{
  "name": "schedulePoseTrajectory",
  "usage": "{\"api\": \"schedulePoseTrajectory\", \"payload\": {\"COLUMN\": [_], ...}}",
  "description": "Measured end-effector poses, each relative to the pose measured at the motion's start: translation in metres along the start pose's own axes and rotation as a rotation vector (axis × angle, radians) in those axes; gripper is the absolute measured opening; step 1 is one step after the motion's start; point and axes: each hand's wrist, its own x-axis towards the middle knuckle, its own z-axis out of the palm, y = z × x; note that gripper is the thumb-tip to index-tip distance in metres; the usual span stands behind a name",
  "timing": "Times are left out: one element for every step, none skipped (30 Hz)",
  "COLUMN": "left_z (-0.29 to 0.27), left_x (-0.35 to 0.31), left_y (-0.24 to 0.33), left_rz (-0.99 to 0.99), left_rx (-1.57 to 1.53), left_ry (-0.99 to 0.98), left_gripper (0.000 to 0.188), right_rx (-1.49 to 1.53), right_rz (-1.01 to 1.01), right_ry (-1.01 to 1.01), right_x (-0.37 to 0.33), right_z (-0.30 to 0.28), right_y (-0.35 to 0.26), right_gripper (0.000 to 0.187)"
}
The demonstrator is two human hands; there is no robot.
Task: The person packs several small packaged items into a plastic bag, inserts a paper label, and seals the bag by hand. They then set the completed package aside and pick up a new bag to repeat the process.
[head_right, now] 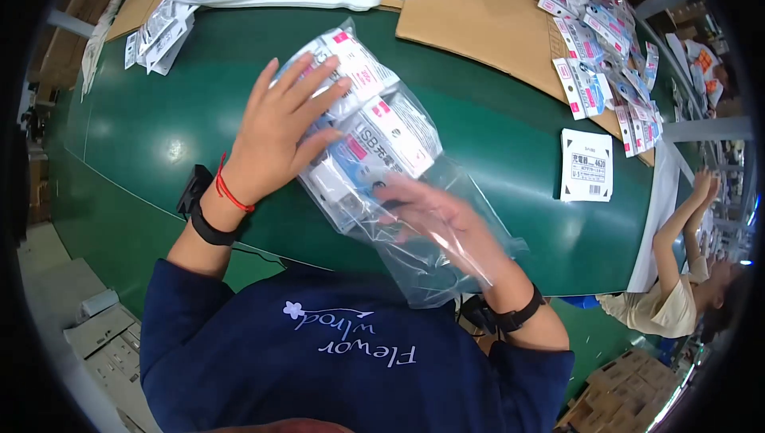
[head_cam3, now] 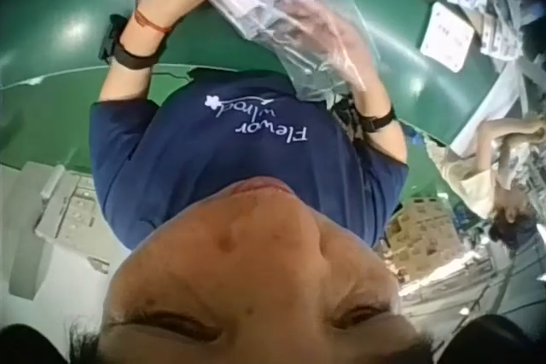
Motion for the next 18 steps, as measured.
{"api": "schedulePoseTrajectory", "payload": {"left_z": [0.000,-0.001,-0.002,-0.001,-0.001,0.000,0.002,0.008,0.022,0.035,0.042,0.042,0.041,0.036,0.034,0.032,0.031,0.030], "left_x": [0.001,0.004,0.007,0.010,0.014,0.018,0.022,0.023,0.022,0.021,0.027,0.030,0.031,0.028,0.026,0.026,0.025,0.025], "left_y": [-0.001,-0.001,0.001,0.005,0.014,0.025,0.033,0.038,0.042,0.044,0.048,0.050,0.048,0.047,0.046,0.046,0.043,0.041], "left_rz": [-0.005,-0.009,-0.013,0.000,0.044,0.086,0.127,0.133,0.153,0.174,0.209,0.233,0.208,0.181,0.154,0.183,0.182,0.182], "left_rx": [0.052,0.104,0.158,0.155,0.064,-0.025,-0.115,-0.111,-0.148,-0.186,-0.233,-0.240,-0.211,-0.187,-0.162,-0.171,-0.147,-0.124], "left_ry": [0.004,0.009,0.015,0.012,0.015,0.018,0.021,0.022,-0.017,-0.054,-0.088,-0.080,-0.117,-0.156,-0.194,-0.187,-0.186,-0.183], "left_gripper": [0.050,0.052,0.053,0.053,0.054,0.055,0.057,0.057,0.057,0.058,0.058,0.058,0.059,0.059,0.059,0.059,0.061,0.063], "right_rx": [0.006,-0.050,-0.104,-0.158,-0.152,-0.190,-0.227,-0.269,-0.269,-0.342,-0.417,-0.493,-0.491,-0.557,-0.624,-0.696,-0.720,-0.736], "right_rz": [-0.004,0.023,0.049,0.075,0.068,0.082,0.095,0.109,0.101,0.137,0.170,0.205,0.190,0.131,0.072,0.014,-0.084,-0.182], "right_ry": [0.011,0.043,0.075,0.107,0.117,0.137,0.158,0.173,0.176,0.124,0.090,0.059,0.088,-0.015,-0.118,-0.221,0.026,0.276], "right_x": [-0.004,-0.007,-0.010,-0.012,-0.014,-0.015,-0.016,-0.017,-0.020,-0.025,-0.033,-0.042,-0.049,-0.061,-0.071,-0.078,-0.076,-0.074], "right_z": [-0.003,-0.006,-0.008,-0.010,-0.011,-0.012,-0.013,-0.013,-0.016,-0.020,-0.028,-0.036,-0.049,-0.060,-0.072,-0.081,-0.091,-0.101], "right_y": [0.000,0.000,-0.001,-0.003,-0.004,-0.006,-0.008,-0.011,-0.012,-0.014,-0.019,-0.024,-0.032,-0.048,-0.065,-0.079,-0.090,-0.101], "right_gripper": [0.054,0.054,0.054,0.054,0.054,0.049,0.045,0.041,0.041,0.038,0.036,0.033,0.033,0.030,0.028,0.027,0.026,0.025]}}
